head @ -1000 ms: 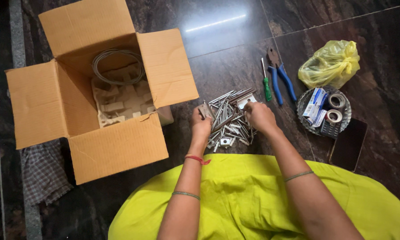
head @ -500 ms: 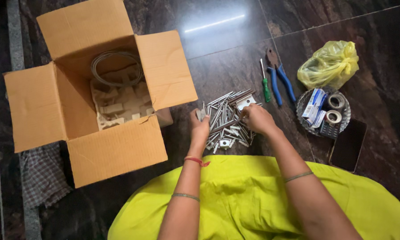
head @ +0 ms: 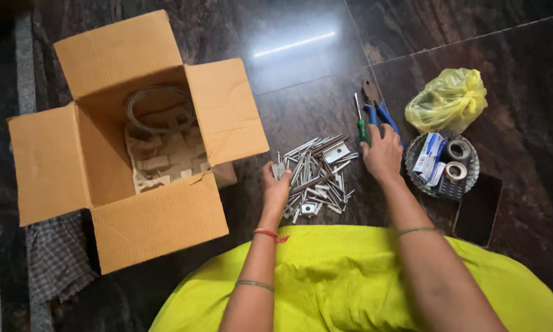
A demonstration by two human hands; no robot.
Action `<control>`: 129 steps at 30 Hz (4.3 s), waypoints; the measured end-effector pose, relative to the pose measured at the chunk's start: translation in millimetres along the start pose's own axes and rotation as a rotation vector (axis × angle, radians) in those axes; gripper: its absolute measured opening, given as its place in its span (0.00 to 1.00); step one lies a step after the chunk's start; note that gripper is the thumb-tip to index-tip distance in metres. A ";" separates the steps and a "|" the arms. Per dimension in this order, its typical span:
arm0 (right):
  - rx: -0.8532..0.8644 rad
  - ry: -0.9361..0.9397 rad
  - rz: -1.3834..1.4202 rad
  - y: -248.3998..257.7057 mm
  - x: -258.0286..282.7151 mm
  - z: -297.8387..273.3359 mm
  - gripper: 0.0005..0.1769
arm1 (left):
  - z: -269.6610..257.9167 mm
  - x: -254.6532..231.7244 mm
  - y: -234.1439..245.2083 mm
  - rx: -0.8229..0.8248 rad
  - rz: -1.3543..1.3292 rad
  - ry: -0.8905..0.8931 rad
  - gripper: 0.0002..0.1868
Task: The person sits on the floor and sorts a pile of metal fasteners and small metal pieces by hand. They pick up items, separate them into small groups, and occasionally place some into a nearby cardboard box.
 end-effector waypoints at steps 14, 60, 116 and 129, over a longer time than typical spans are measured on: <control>-0.089 0.090 -0.151 -32.0 -19.1 12.4 0.27 | -1.4 -11.0 -3.3 0.039 -0.070 0.026 0.31; 0.486 0.309 -0.247 -6.3 60.9 -59.7 0.37 | -8.6 -25.3 6.5 0.173 0.236 -0.284 0.20; 1.096 -0.694 0.924 34.8 66.2 -33.9 0.05 | -0.3 28.5 -4.8 0.186 -0.360 0.311 0.16; 0.751 -0.939 1.511 5.4 32.5 -8.2 0.06 | 2.2 8.5 5.2 -0.051 -0.428 0.234 0.16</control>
Point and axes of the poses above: each hand's wrist, its own z-axis towards the middle knuckle, its own y-axis out of the back of the hand, x = y × z, the point moved 1 cm from there along z, towards the middle knuckle, and after that the axes turned 15 degrees about -y, right-handed, at the moved point
